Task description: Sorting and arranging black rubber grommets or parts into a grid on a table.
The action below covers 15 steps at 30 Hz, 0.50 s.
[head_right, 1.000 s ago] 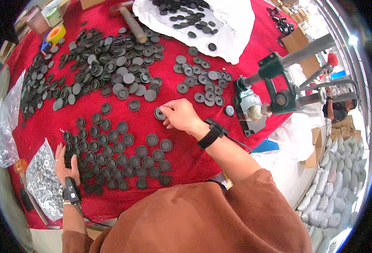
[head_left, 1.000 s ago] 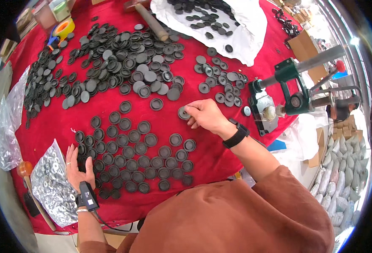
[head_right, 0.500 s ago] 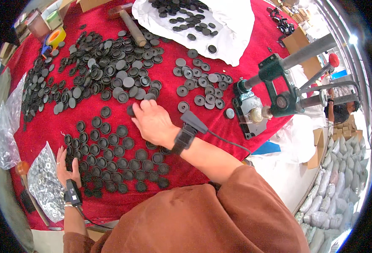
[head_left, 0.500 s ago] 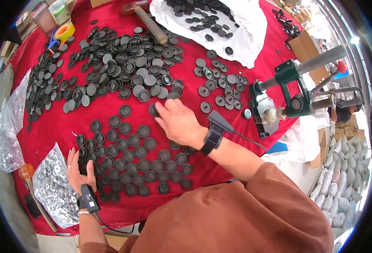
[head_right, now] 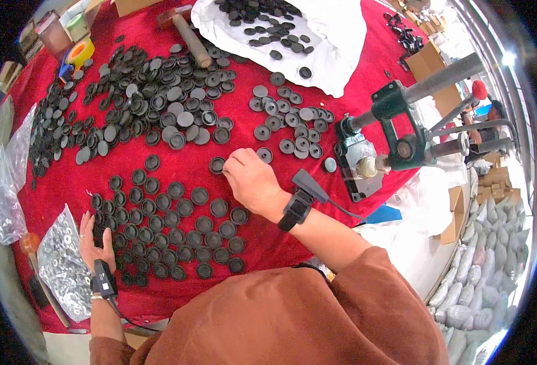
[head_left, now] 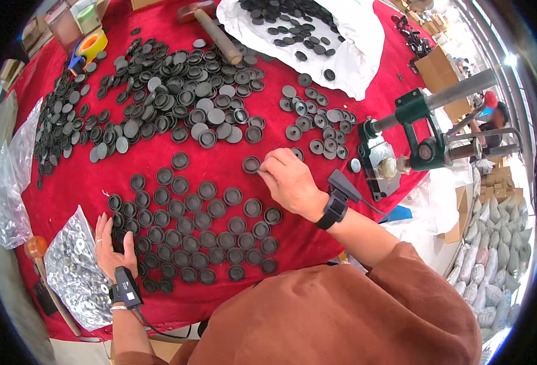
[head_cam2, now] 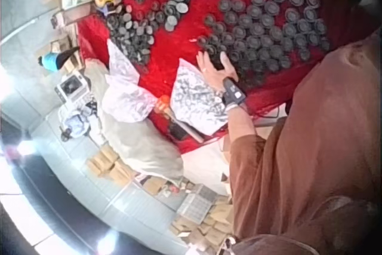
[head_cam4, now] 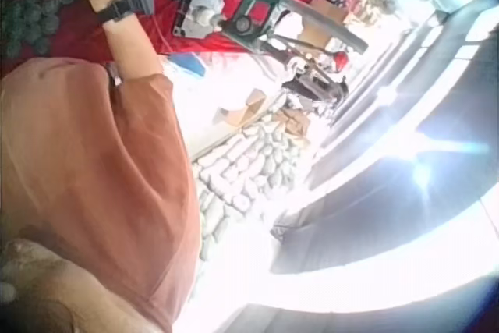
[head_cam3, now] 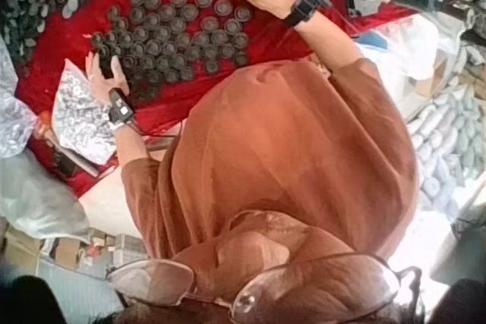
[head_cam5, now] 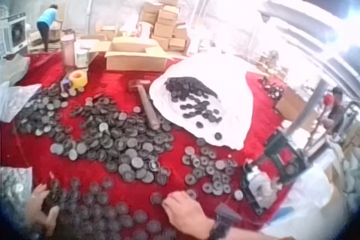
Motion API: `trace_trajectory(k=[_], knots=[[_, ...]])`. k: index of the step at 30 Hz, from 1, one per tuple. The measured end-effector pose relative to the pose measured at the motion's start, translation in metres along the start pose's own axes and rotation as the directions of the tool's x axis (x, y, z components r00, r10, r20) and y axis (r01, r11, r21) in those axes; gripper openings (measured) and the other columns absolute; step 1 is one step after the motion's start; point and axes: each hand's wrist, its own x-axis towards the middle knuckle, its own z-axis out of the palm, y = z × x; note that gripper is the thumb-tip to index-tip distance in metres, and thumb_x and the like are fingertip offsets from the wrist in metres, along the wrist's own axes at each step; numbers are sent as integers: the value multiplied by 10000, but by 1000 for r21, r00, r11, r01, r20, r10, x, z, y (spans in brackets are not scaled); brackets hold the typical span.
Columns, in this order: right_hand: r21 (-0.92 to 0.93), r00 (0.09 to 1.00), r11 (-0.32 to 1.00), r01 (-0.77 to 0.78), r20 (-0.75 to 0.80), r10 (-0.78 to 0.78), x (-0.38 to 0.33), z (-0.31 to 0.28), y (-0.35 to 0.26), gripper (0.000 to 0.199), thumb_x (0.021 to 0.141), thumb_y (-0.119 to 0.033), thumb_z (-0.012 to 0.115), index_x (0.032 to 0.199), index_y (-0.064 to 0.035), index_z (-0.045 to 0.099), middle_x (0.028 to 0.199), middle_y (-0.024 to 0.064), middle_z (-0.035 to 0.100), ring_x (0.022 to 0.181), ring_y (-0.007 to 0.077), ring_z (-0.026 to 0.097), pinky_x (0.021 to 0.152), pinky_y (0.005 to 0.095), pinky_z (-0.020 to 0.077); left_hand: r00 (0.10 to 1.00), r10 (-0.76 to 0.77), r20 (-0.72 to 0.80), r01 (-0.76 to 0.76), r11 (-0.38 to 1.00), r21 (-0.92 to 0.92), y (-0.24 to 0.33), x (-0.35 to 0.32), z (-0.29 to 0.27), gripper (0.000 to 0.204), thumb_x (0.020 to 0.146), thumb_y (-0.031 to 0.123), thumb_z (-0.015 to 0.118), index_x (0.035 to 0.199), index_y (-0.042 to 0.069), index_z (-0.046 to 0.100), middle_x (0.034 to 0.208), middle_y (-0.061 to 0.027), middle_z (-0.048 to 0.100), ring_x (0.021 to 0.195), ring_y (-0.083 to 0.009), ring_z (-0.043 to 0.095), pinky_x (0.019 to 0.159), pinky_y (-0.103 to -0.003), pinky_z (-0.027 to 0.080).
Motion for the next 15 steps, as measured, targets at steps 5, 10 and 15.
trace_trajectory(k=[5, 10, 15], knots=[[92, 998, 995, -47, -28, 50, 1, -8, -5, 153, 786, -97, 674, 904, -45, 592, 898, 94, 555, 867, 303, 553, 754, 404, 497, 1000, -23, -8, 23, 999, -31, 4, 2, -1, 477, 809, 202, 672, 1219, -20, 569, 1341, -196, 527, 1270, -376, 474, 1058, -449, 375], [15, 997, 999, 29, 74, -30, 10, -4, -16, 187, 783, -167, 696, 919, -54, 634, 900, 81, 567, 899, 303, 549, 781, 417, 483, 1000, -31, 0, 31, 999, -8, 4, 1, -1, 478, 817, 215, 666, 1224, -16, 567, 1337, -197, 531, 1270, -377, 474, 1054, -454, 378], [-41, 998, 999, -34, -47, 32, 19, -12, -2, 190, 775, -194, 713, 890, -56, 650, 941, 117, 576, 931, 316, 543, 796, 418, 481, 1000, -10, -10, 10, 1000, -6, 4, 1, -3, 478, 818, 219, 665, 1223, -16, 568, 1337, -200, 532, 1272, -375, 475, 1053, -454, 380]])
